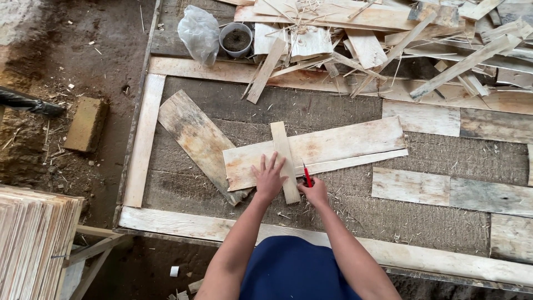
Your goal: The person handles various thin wood scraps on a floor workspace, using a small red utility knife to score or cut a piece of wood and then snapping or breaking the pieces by hand.
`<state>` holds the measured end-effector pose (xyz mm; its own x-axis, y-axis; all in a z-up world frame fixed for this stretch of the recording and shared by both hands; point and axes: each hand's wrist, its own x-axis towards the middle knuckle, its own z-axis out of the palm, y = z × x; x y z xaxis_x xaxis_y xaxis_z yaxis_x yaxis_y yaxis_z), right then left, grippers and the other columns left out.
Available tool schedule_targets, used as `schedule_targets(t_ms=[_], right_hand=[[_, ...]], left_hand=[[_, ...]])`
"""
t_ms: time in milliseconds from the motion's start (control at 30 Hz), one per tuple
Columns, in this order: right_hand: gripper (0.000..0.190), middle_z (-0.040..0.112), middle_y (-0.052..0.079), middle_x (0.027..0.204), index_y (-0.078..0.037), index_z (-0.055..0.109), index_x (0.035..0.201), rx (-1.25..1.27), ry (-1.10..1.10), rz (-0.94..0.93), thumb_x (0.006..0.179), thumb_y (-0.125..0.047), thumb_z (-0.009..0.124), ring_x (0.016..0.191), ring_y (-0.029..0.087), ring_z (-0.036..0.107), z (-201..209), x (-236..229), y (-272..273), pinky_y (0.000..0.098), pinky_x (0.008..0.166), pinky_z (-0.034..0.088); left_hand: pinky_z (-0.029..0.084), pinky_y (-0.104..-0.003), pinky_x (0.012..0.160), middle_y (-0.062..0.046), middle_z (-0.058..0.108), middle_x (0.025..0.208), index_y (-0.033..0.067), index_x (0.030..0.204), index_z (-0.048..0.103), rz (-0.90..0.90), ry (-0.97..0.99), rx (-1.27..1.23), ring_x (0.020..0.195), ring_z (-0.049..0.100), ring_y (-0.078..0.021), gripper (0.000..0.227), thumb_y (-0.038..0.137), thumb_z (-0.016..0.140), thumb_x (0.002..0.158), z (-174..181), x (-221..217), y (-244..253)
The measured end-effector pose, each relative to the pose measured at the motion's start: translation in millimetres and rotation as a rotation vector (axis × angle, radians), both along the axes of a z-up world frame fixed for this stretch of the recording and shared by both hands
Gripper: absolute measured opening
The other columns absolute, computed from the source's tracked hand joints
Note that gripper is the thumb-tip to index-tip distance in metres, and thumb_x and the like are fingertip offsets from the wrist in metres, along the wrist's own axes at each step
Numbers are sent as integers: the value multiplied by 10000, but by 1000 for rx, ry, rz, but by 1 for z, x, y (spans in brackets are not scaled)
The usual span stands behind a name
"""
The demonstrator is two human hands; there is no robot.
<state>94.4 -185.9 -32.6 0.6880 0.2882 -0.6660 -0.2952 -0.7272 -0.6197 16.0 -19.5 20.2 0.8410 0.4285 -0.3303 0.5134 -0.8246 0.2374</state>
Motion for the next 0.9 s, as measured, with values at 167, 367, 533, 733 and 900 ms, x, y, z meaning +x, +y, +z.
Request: schedule_targets(t_ms=[167,367,533,733,900], right_hand=[[354,803,18,961,-147,746,1081,-27,-7,10,779,-312,829,1021,249,740,-1,-2,0,399,873,570],[362,805,9,1001,-159,746,1104,-61,-19,51,796,-332,823,1082,270,726,-1,-1,1,418,914,556],[363,804,13,1024,-152,748,1127,-75,-36,70,823,-338,820,1099,276,723,-4,-2,1,430,926,551],[386,800,79,1035,-106,746,1117,-19,-77,54,795,-293,850,1096,329,725,6,-5,-1,444,938,555],[435,774,172,1126,-44,718,1178,-33,-117,101,831,-282,825,1164,409,685,40,-12,2,500,975,545]], left_hand=[[252,-761,1143,-11,184,1687,293,1586,347,-37,-17,-18,1553,155,-387,770,481,694,924,-2,13,5],[179,-778,1163,33,36,1736,292,1631,242,-35,130,-96,1581,48,-364,879,481,707,908,-2,25,5],[177,-782,1161,41,33,1736,296,1631,239,-22,148,-111,1583,46,-359,889,473,714,901,-1,27,7],[193,-787,1155,48,40,1735,305,1629,237,-19,155,-91,1582,52,-356,890,484,712,898,-4,27,6],[207,-789,1151,54,58,1732,309,1619,259,-17,147,-85,1581,65,-348,882,494,716,888,-3,28,5]])
